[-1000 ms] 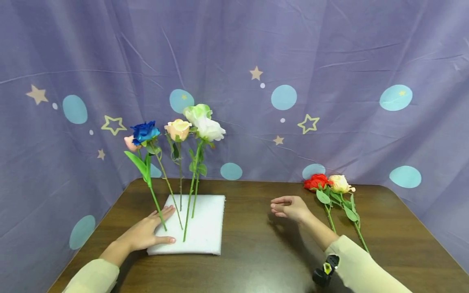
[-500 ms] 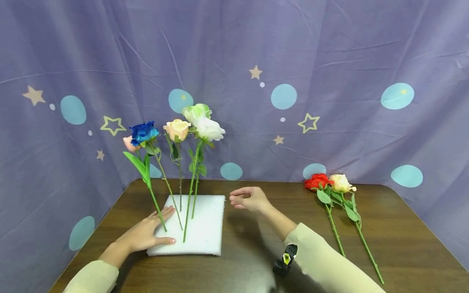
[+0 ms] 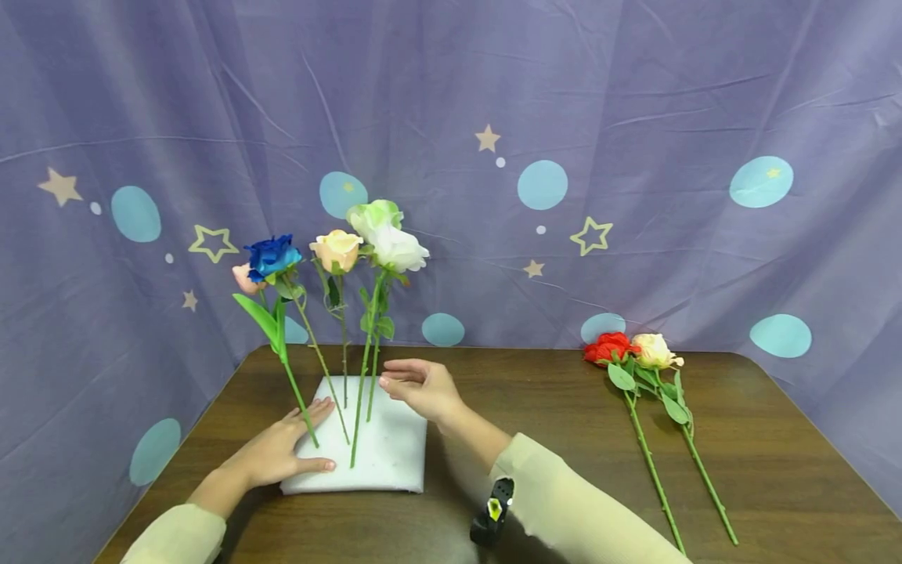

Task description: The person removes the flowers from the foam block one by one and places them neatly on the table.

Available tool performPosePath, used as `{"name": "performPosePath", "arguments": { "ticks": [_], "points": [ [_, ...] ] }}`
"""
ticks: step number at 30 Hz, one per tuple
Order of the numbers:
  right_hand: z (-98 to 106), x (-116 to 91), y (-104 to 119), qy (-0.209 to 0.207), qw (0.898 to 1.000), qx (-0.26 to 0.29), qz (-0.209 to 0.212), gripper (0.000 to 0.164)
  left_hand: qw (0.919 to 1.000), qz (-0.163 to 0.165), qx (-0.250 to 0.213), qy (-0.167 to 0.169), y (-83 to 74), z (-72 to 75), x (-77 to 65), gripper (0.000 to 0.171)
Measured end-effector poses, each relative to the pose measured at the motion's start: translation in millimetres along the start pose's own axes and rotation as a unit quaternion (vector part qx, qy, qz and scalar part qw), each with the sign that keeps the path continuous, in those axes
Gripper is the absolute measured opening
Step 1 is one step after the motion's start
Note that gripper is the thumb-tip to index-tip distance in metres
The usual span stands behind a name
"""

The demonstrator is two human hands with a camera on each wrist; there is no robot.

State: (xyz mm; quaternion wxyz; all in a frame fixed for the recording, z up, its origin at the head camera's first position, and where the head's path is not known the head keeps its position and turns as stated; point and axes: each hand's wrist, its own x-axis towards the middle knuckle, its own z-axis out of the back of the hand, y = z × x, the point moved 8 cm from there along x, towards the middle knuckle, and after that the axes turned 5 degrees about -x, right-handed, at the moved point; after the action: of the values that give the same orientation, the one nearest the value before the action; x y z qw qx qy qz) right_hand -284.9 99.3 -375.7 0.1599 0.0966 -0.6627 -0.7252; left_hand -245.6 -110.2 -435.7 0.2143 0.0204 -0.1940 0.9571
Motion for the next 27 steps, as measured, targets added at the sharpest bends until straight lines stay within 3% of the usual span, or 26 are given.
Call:
{"name": "performPosePath", "arguments": {
  "ticks": [10,22,27],
  "points": [
    [-32,-9,2,0.042,0.999,0.013,0.007,0.037,1.0,0.006,-0.003,0.002,1.4,0.2,-0.4,0.096],
    [-37,-12,4,0.049,0.996,0.066,0.027,0.026,0.9999,0.007,-0.009,0.003,-0.9,2.9,0.0,0.096],
    [-38,-15,7,0.054,0.996,0.053,0.039,0.025,0.9999,0.009,-0.009,0.004,-0.5,3.1,-0.2,0.096]
  ]
}}
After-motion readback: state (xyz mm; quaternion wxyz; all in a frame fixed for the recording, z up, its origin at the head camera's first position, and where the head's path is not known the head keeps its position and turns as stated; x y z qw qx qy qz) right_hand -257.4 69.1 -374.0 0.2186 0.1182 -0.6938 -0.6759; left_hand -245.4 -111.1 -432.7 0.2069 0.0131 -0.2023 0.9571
